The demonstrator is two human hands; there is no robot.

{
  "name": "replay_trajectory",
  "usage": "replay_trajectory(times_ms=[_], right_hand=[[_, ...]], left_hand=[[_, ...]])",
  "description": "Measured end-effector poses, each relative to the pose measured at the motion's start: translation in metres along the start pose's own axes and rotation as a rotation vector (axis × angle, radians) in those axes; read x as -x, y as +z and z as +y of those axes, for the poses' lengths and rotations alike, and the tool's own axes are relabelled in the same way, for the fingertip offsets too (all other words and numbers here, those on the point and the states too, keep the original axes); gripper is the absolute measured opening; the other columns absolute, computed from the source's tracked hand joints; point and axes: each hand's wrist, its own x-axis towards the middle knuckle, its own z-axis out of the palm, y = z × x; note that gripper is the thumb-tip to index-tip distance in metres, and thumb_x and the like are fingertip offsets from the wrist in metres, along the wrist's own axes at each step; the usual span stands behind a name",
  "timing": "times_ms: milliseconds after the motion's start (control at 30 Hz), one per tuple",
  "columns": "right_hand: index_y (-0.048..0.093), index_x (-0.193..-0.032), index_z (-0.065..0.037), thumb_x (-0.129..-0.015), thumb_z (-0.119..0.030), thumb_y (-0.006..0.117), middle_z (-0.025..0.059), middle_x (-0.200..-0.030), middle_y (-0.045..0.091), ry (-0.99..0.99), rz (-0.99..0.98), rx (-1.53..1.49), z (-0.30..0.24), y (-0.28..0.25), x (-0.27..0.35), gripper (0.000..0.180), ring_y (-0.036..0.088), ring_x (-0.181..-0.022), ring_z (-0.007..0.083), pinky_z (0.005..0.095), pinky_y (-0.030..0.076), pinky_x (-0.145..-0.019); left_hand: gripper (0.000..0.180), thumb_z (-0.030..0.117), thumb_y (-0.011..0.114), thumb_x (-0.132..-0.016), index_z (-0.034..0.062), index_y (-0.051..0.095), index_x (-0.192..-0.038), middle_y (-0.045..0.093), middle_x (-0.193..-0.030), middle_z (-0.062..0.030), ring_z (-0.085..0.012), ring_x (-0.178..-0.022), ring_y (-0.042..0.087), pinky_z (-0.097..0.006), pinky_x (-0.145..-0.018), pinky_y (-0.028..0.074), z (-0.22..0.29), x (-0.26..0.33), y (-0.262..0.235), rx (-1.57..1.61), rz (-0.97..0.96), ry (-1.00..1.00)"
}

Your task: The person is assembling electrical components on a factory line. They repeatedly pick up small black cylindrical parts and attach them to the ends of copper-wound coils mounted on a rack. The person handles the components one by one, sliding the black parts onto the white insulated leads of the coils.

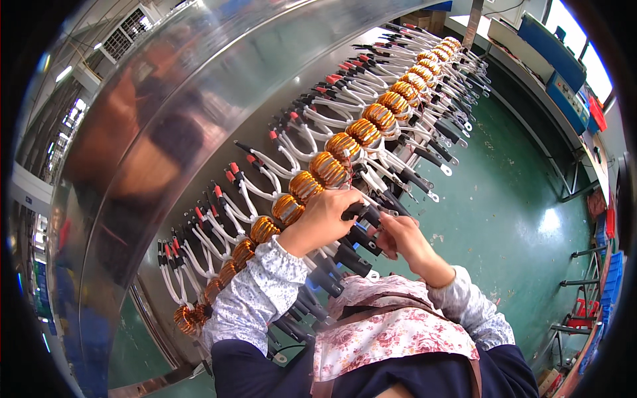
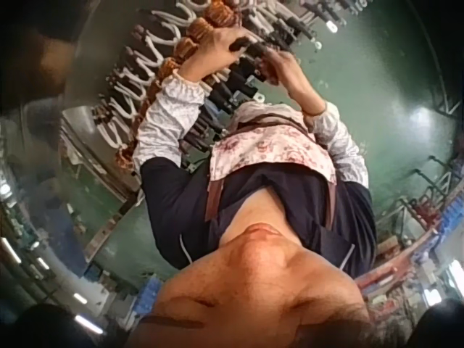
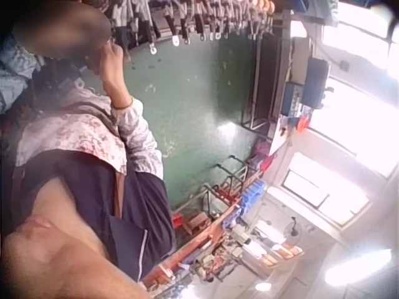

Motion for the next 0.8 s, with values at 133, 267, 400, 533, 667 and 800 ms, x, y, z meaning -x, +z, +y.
replay_trajectory(times_ms=[133,267,400,533,667,800], right_hand=[[0.061,-0.079,-0.003,-0.079,-0.006,0.07,0.0105,-0.061,0.055,-0.82,0.49,0.897,-0.004,0.007,0.033,0.01,0.05,-0.047,0.0236,0.0328,0.039,-0.047],[0.065,-0.089,-0.004,-0.062,-0.002,0.078,0.0074,-0.082,0.064,-1.282,0.447,0.894,-0.033,0.011,0.036,0.03,0.058,-0.073,0.0248,0.0335,0.046,-0.062],[0.063,-0.093,-0.004,-0.058,0.003,0.071,0.0061,-0.083,0.062,-1.351,0.341,0.813,-0.02,0.004,0.022,0.037,0.058,-0.077,0.0248,0.0332,0.048,-0.064],[0.063,-0.09,-0.005,-0.058,0.005,0.07,0.0064,-0.081,0.061,-1.356,0.346,0.781,-0.018,-0.001,0.023,0.034,0.058,-0.075,0.0249,0.0332,0.048,-0.063],[0.065,-0.086,-0.004,-0.063,0.006,0.07,0.007,-0.078,0.062,-1.258,0.374,0.666,-0.021,-0.006,0.025,0.025,0.057,-0.07,0.0232,0.0323,0.047,-0.061],[0.065,-0.086,-0.002,-0.07,0.002,0.072,0.008,-0.078,0.062,-1.151,0.339,0.616,-0.02,-0.014,0.024,0.018,0.058,-0.068,0.0233,0.031,0.047,-0.062]], left_hand=[[0.02,0.001,0.067,-0.075,0.0007,0.06,-0.093,0.066,-0.087,-0.0138,-0.0278,-0.078,0.066,-0.034,-0.068,0.051,0.014,0.002,-0.002,0.135,0.025,0.045],[0.02,0.006,0.068,-0.076,0.0004,0.059,-0.093,0.064,-0.08,-0.0127,-0.0263,-0.071,0.065,-0.033,-0.064,0.049,0.035,-0.003,0.0,0.214,-0.055,0.026],[0.022,0.009,0.069,-0.077,0.0009,0.059,-0.095,0.062,-0.076,-0.0114,-0.0208,-0.067,0.062,-0.032,-0.061,0.046,0.043,-0.002,0.002,0.334,-0.157,-0.033],[0.022,0.01,0.068,-0.081,0.0009,0.06,-0.099,0.061,-0.078,-0.0035,-0.0077,-0.072,0.053,-0.027,-0.064,0.044,0.042,0.0,0.007,0.524,-0.222,-0.171],[0.02,0.008,0.064,-0.087,0.0005,0.06,-0.105,0.062,-0.092,0.0033,-0.006,-0.083,0.055,-0.024,-0.071,0.045,0.036,0.004,0.012,0.813,-0.211,-0.288],[0.021,0.011,0.063,-0.089,0.0,0.061,-0.107,0.062,-0.086,0.0025,-0.0051,-0.079,0.053,-0.023,-0.069,0.045,0.049,0.002,0.009,0.706,-0.149,-0.264]])
